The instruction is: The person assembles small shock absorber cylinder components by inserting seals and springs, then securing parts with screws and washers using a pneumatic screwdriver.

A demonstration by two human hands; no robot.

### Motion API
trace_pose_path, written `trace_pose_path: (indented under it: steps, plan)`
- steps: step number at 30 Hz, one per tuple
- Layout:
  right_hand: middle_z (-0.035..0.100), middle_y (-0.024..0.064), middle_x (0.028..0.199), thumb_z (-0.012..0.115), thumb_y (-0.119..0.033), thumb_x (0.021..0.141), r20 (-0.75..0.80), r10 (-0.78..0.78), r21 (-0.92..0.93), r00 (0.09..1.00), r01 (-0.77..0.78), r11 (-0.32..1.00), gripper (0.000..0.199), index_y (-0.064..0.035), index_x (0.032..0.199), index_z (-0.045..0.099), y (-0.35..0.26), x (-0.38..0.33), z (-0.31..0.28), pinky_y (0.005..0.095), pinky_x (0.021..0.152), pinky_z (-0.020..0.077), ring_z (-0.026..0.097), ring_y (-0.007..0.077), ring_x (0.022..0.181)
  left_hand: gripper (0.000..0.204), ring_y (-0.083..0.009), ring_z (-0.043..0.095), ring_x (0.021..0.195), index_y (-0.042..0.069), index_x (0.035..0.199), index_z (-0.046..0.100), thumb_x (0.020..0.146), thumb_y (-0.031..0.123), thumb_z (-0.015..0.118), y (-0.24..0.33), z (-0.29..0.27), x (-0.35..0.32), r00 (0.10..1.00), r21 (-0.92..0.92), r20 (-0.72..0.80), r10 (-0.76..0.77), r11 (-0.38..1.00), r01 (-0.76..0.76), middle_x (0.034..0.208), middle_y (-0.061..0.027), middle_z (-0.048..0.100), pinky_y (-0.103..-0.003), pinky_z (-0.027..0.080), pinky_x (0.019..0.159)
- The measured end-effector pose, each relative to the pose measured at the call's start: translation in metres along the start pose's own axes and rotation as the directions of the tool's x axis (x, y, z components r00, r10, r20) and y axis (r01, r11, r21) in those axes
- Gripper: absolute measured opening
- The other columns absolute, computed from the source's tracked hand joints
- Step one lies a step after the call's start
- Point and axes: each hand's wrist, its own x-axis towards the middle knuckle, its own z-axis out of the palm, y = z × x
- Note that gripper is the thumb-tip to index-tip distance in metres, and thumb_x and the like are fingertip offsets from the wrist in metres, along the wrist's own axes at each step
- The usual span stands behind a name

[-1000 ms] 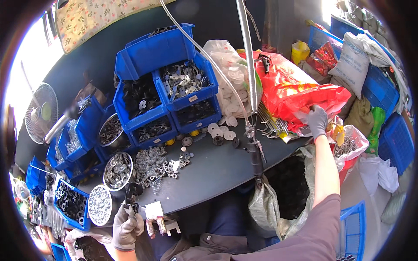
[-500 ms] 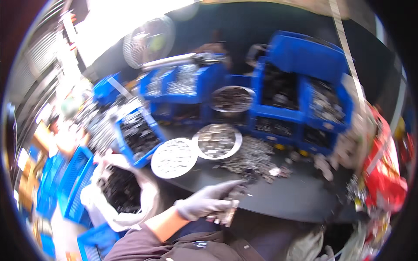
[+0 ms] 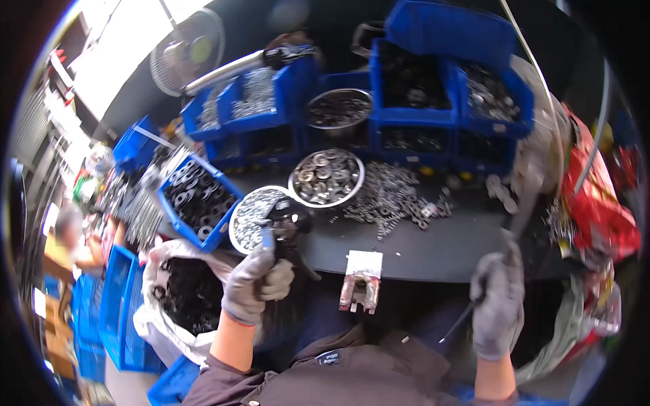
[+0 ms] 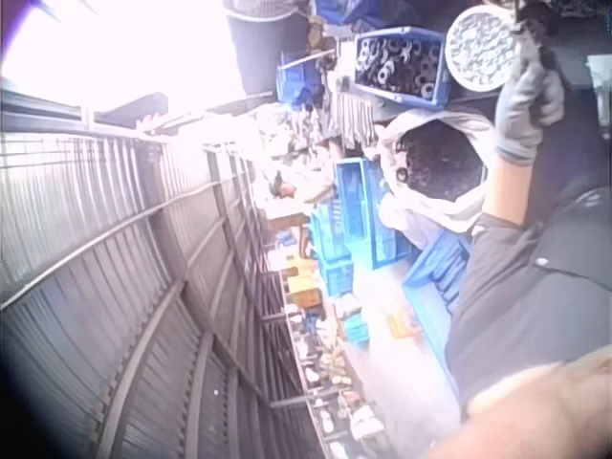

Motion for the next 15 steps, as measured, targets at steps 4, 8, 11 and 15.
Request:
trace_pose_path:
  steps: [4, 8, 11, 15]
  plan:
    - [0.054, -0.0012, 0.081, 0.057, 0.001, 0.095, 0.308, 0.098, -0.287, 0.946, -0.006, 0.958, 0.031, 0.0011, 0.124, 0.067, 0.001, 0.000, 0.009, 0.0194, 0.069, 0.0402, 0.050, 0.0043, 0.076, 0.059, -0.0033, 0.030, 0.048, 0.016, 0.149, 0.037, 0.099, 0.037, 0.061, -0.005, -0.013, -0.006, 0.998, -0.205, 0.043, -0.051, 0.977, 0.058, 0.066, 0.0039, 0.039, -0.020, 0.027, 0.042]
    - [0.057, -0.0009, 0.075, 0.064, -0.001, 0.090, 0.470, 0.150, -0.451, 0.870, 0.090, 0.888, 0.022, 0.0009, 0.110, 0.074, 0.013, 0.005, 0.004, 0.0226, 0.064, 0.0412, 0.050, 0.0060, 0.070, 0.077, -0.0022, 0.033, 0.045, 0.016, 0.156, 0.025, 0.094, 0.033, 0.069, -0.002, -0.004, -0.013, 0.989, -0.306, 0.128, -0.069, 0.946, 0.106, 0.060, 0.0040, 0.039, -0.018, 0.030, 0.039]
    - [0.058, -0.0005, 0.075, 0.065, -0.003, 0.090, 0.513, 0.215, -0.506, 0.831, 0.090, 0.858, 0.020, -0.0020, 0.107, 0.075, 0.019, 0.006, 0.009, 0.0241, 0.062, 0.0419, 0.051, 0.0076, 0.067, 0.073, -0.0058, 0.034, 0.049, 0.012, 0.153, 0.031, 0.094, 0.032, 0.069, -0.001, -0.006, -0.019, 0.945, -0.386, 0.325, -0.046, 0.906, 0.177, 0.061, 0.0025, 0.037, -0.021, 0.027, 0.043]
    - [0.059, 0.0002, 0.075, 0.067, -0.004, 0.088, 0.544, 0.209, -0.532, 0.813, 0.142, 0.835, 0.020, -0.0040, 0.106, 0.076, 0.023, 0.013, 0.019, 0.0244, 0.062, 0.0422, 0.051, 0.0084, 0.067, 0.078, -0.0054, 0.034, 0.045, 0.009, 0.154, 0.029, 0.092, 0.032, 0.072, -0.002, -0.003, -0.028, 0.936, -0.411, 0.340, -0.093, 0.880, 0.237, 0.061, 0.0003, 0.042, -0.020, 0.025, 0.040]
